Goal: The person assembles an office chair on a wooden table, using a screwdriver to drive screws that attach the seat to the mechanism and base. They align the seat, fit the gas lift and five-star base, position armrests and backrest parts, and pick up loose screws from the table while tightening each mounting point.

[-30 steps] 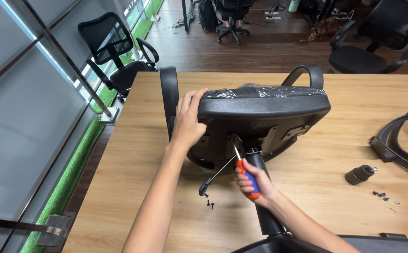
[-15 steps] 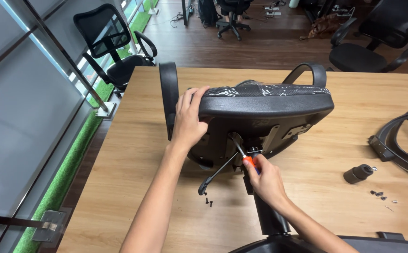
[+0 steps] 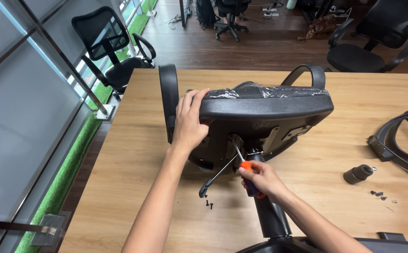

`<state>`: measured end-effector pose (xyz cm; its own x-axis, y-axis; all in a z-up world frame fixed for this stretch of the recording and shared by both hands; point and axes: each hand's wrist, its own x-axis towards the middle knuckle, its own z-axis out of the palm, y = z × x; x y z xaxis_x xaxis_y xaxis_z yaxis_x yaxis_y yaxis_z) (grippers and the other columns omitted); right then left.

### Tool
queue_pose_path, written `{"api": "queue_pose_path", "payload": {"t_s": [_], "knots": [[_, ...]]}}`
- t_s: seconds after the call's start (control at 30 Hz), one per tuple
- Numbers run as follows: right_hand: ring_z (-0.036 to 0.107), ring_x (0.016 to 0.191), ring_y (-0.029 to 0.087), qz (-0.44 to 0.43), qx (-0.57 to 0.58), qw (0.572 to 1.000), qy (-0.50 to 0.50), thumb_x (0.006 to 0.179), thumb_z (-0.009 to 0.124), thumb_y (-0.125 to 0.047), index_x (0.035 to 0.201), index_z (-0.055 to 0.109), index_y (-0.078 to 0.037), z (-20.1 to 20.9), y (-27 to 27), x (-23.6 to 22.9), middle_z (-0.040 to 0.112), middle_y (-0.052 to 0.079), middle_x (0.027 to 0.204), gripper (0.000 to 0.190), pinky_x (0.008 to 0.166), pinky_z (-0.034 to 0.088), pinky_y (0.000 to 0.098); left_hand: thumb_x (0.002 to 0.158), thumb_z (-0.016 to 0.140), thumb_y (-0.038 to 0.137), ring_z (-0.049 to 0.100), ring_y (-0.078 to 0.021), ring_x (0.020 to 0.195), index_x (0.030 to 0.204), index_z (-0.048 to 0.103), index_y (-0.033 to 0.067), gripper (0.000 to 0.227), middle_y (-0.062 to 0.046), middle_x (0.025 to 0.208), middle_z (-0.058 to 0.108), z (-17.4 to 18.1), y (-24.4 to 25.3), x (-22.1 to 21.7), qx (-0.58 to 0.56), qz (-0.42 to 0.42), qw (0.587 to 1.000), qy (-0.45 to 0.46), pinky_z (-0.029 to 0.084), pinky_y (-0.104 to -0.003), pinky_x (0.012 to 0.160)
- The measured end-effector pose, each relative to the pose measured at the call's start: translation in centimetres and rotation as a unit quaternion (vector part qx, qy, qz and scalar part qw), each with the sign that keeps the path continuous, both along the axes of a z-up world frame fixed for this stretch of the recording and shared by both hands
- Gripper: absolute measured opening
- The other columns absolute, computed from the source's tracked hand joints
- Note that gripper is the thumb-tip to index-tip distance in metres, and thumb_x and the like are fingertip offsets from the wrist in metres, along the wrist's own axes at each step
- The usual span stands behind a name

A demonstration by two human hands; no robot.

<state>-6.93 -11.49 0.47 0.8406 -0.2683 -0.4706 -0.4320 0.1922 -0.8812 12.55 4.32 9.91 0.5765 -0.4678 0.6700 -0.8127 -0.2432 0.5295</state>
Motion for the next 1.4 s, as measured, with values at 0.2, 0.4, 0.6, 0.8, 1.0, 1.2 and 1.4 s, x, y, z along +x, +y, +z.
{"api": "queue_pose_path", "payload": {"t_s": [0.2, 0.4, 0.6, 0.8, 1.0, 1.2, 1.4], "knots": [[0.056, 0.055, 0.012, -0.011, -0.045, 0.998, 0.042, 0.097, 0.059, -0.036, 0.106, 0.068, -0.004, -1.4, 0.2, -0.3, 0.057, 0.003, 0.066, 0.035, 0.052, 0.051, 0.0269, 0.061, 0.063, -0.014, 0.050, -0.0389, 0.129, 0.139, 0.055, 0.0122, 0.083, -0.014, 0.132, 0.056, -0.4, -0.2, -0.1, -0.008, -0.002, 1.000, 0.005, 0.040, -0.046, 0.111], [0.043, 0.050, 0.006, -0.050, 0.408, 0.909, -0.064, 0.104, 0.046, -0.046, 0.110, 0.058, -0.002, -5.2, -0.3, 0.0, 0.049, -0.001, 0.069, 0.047, 0.040, 0.036, 0.0192, 0.061, 0.062, -0.014, 0.051, -0.0384, 0.129, 0.140, 0.055, 0.0130, 0.084, -0.013, 0.132, 0.056, -0.2, 0.0, 0.0, -0.008, 0.002, 1.000, -0.004, 0.041, -0.046, 0.112], [0.047, 0.054, 0.007, -0.031, 0.315, 0.948, -0.042, 0.098, 0.061, -0.035, 0.103, 0.053, -0.007, -0.7, 0.4, -0.1, 0.054, 0.000, 0.074, 0.030, 0.042, 0.037, 0.0201, 0.061, 0.065, -0.013, 0.051, -0.0384, 0.130, 0.141, 0.054, 0.0135, 0.085, -0.013, 0.133, 0.057, -0.3, 0.2, -0.1, -0.011, -0.005, 1.000, 0.007, 0.042, -0.046, 0.112], [0.064, 0.050, 0.011, -0.054, -0.323, 0.943, -0.053, 0.086, 0.076, -0.028, 0.088, 0.065, -0.007, 1.1, 0.6, -0.5, 0.066, 0.003, 0.066, 0.024, 0.045, 0.049, 0.0237, 0.064, 0.088, 0.011, 0.053, -0.0389, 0.127, 0.142, 0.054, 0.0138, 0.085, -0.014, 0.135, 0.057, 0.1, 0.1, 0.1, 0.000, 0.008, 1.000, 0.004, 0.045, -0.046, 0.107], [0.054, 0.055, 0.008, -0.085, 0.111, 0.990, -0.033, 0.098, 0.066, -0.032, 0.097, 0.066, -0.001, -4.0, -0.6, -0.1, 0.061, 0.003, 0.070, 0.032, 0.047, 0.044, 0.0208, 0.063, 0.098, 0.030, 0.057, -0.0371, 0.114, 0.130, 0.060, 0.0107, 0.080, -0.012, 0.119, 0.061, -1.1, -0.1, 0.0, -0.016, 0.056, 0.998, -0.019, 0.048, -0.048, 0.097], [0.052, 0.057, 0.008, -0.037, 0.469, 0.879, -0.076, 0.104, 0.055, -0.042, 0.104, 0.056, -0.002, -4.2, 0.3, 0.3, 0.054, 0.001, 0.074, 0.040, 0.047, 0.047, 0.0217, 0.066, 0.097, 0.026, 0.059, -0.0345, 0.106, 0.129, 0.062, 0.0086, 0.074, -0.010, 0.113, 0.063, -2.3, 0.7, -0.1, -0.067, 0.078, 0.994, -0.049, 0.050, -0.046, 0.092], [0.057, 0.058, 0.012, -0.028, 0.081, 0.992, 0.090, 0.099, 0.041, -0.049, 0.106, 0.060, -0.010, 0.4, 2.0, 0.3, 0.055, 0.004, 0.075, 0.044, 0.051, 0.053, 0.0274, 0.065, 0.097, 0.022, 0.059, -0.0338, 0.105, 0.127, 0.063, 0.0075, 0.072, -0.010, 0.111, 0.063, -2.6, 0.8, -0.6, -0.109, 0.076, 0.989, -0.059, 0.051, -0.045, 0.092]]}}
